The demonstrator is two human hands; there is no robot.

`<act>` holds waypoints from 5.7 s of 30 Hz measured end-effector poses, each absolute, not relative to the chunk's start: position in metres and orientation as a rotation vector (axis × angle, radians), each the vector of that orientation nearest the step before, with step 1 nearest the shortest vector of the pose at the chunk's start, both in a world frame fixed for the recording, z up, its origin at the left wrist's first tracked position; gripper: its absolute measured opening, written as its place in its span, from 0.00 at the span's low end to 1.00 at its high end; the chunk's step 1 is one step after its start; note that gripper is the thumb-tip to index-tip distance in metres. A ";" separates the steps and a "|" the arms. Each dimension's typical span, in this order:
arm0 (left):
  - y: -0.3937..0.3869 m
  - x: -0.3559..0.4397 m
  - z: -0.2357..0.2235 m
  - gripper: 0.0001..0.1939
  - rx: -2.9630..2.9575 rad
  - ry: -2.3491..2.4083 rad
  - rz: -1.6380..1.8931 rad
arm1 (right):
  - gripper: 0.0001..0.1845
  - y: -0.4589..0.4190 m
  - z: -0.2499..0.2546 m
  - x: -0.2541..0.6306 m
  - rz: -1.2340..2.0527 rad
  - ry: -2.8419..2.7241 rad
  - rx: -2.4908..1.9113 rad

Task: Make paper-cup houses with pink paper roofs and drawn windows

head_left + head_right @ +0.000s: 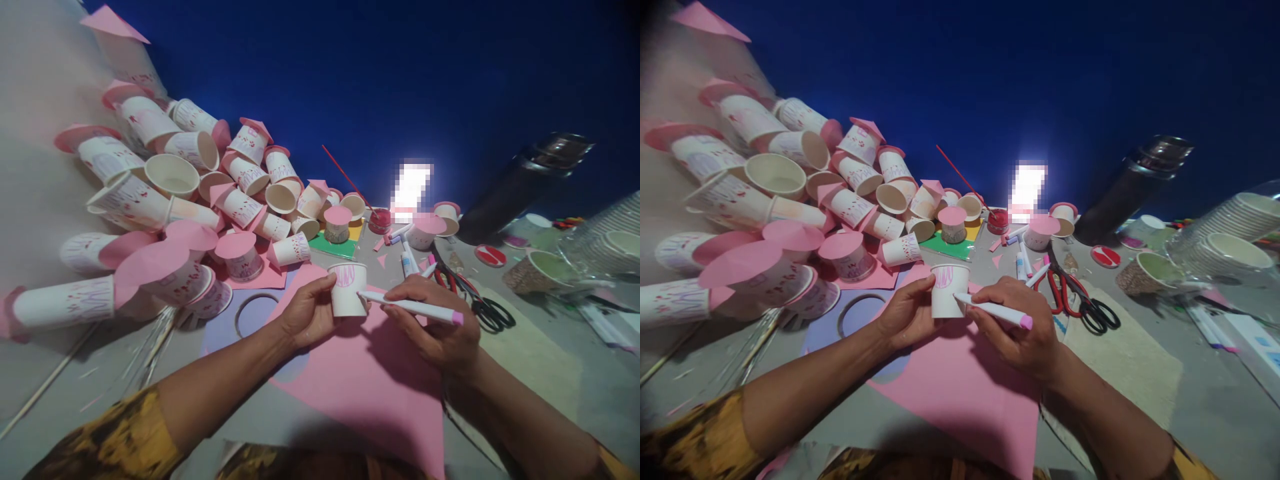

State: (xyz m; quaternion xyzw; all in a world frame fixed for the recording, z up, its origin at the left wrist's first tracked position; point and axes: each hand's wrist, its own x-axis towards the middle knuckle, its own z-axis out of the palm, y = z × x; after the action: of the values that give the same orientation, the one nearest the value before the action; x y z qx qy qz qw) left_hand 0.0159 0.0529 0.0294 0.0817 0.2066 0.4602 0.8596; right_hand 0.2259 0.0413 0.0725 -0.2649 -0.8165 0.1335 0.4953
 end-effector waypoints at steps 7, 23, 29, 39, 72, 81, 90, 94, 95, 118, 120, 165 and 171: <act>0.053 0.016 0.030 0.20 0.150 0.438 0.957 | 0.10 0.041 0.072 0.224 0.304 -1.981 -0.643; 0.053 0.016 0.030 0.16 0.226 0.433 0.953 | 0.10 0.040 0.076 0.224 0.322 -2.000 -0.598; 0.054 0.015 0.029 0.19 0.279 0.426 0.934 | 0.09 0.039 0.081 0.223 0.336 -2.028 -0.577; 0.053 0.015 0.028 0.16 0.211 0.405 0.928 | 0.13 0.042 0.074 0.224 0.296 -1.949 -0.603; 0.053 0.010 0.027 0.23 0.186 0.379 0.892 | 0.09 0.042 0.080 0.229 0.311 -1.985 -0.619; 0.053 0.010 0.029 0.23 0.255 0.374 0.892 | 0.09 0.039 0.085 0.227 0.358 -1.996 -0.554; 0.051 0.012 0.027 0.26 0.286 0.431 0.917 | 0.09 0.037 0.086 0.221 0.334 -2.038 -0.495; 0.052 0.012 0.027 0.23 0.272 0.398 0.922 | 0.09 0.037 0.086 0.222 0.329 -2.023 -0.540; 0.052 0.012 0.027 0.22 0.263 0.384 0.922 | 0.09 0.037 0.086 0.222 0.327 -2.013 -0.556; 0.051 0.014 0.025 0.23 0.295 0.390 0.917 | 0.10 0.037 0.083 0.222 0.338 -1.971 -0.557; 0.051 0.014 0.025 0.24 0.307 0.400 0.927 | 0.09 0.037 0.084 0.221 0.333 -1.982 -0.547; 0.051 0.012 0.028 0.22 0.247 0.393 0.904 | 0.07 0.038 0.076 0.230 0.348 -1.859 -0.689; 0.051 0.011 0.027 0.25 0.265 0.343 0.866 | 0.10 0.050 0.060 0.233 0.271 -1.738 -0.797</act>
State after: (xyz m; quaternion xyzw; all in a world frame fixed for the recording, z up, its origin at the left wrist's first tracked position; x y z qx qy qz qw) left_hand 0.0109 0.0508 0.0275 0.1275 0.1648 0.4163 0.8850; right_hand 0.2334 0.0504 0.0605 -0.3393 -0.7402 0.1152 0.5689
